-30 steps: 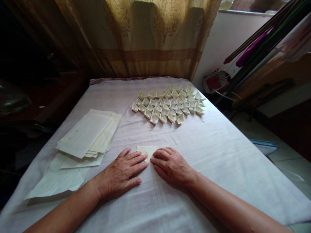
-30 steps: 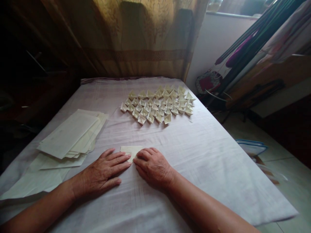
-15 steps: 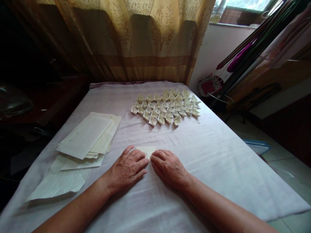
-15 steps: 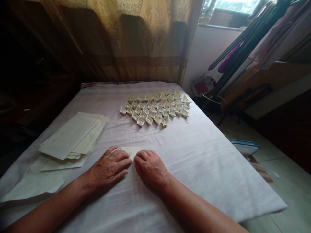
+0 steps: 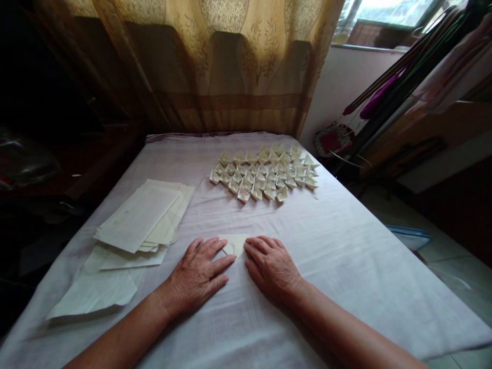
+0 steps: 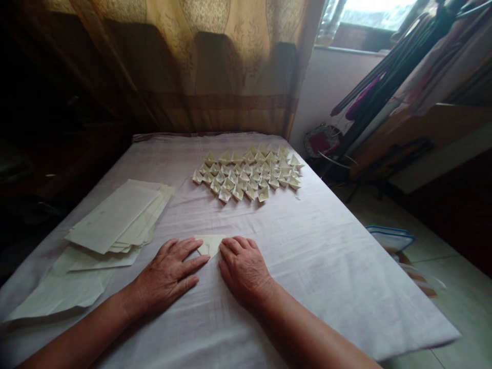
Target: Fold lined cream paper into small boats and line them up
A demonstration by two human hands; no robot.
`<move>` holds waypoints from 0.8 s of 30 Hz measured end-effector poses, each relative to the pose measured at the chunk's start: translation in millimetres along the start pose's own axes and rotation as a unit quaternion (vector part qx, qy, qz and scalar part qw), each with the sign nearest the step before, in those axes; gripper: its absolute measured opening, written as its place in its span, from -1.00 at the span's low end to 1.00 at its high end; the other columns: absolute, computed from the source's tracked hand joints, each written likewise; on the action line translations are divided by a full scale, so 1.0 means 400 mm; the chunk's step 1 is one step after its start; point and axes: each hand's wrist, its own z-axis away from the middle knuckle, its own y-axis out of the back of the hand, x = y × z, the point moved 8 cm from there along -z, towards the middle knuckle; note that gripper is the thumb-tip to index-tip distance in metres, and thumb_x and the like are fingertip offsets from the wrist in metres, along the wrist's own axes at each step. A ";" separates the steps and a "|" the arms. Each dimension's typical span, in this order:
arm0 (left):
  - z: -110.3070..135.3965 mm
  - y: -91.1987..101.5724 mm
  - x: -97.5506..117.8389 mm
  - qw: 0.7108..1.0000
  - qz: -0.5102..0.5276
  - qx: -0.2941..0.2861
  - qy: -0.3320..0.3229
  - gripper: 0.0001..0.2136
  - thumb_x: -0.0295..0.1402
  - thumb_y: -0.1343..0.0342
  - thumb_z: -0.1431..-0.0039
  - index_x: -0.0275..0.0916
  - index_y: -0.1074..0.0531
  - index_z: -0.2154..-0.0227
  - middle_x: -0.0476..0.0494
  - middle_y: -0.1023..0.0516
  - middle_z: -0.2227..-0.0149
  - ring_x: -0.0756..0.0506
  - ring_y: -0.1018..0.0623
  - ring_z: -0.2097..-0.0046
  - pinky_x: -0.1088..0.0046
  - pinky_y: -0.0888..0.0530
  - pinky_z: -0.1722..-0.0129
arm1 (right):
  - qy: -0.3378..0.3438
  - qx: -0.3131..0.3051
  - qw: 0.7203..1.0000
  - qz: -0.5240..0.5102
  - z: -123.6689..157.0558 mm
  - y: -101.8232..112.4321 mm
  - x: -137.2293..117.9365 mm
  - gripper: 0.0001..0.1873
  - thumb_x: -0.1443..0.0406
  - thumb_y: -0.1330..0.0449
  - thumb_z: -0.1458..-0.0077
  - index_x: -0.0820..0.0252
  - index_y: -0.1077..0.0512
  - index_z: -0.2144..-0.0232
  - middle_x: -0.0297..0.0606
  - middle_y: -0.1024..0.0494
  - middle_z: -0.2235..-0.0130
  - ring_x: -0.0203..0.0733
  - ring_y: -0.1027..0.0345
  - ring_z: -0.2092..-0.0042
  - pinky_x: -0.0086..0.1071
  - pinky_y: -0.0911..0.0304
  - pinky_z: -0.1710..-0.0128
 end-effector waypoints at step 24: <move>-0.073 0.041 0.053 0.991 -0.081 0.103 -0.032 -0.90 -0.41 -0.10 -0.28 -0.22 -0.46 0.18 -0.08 -0.56 0.28 -0.13 -0.49 0.23 0.24 -0.34 0.10 | -0.023 0.083 0.993 -0.080 -0.015 0.010 0.003 -0.81 0.39 -0.11 -0.18 0.15 -0.54 0.30 -0.21 -0.53 0.24 -0.12 -0.31 0.20 -0.23 -0.19 0.16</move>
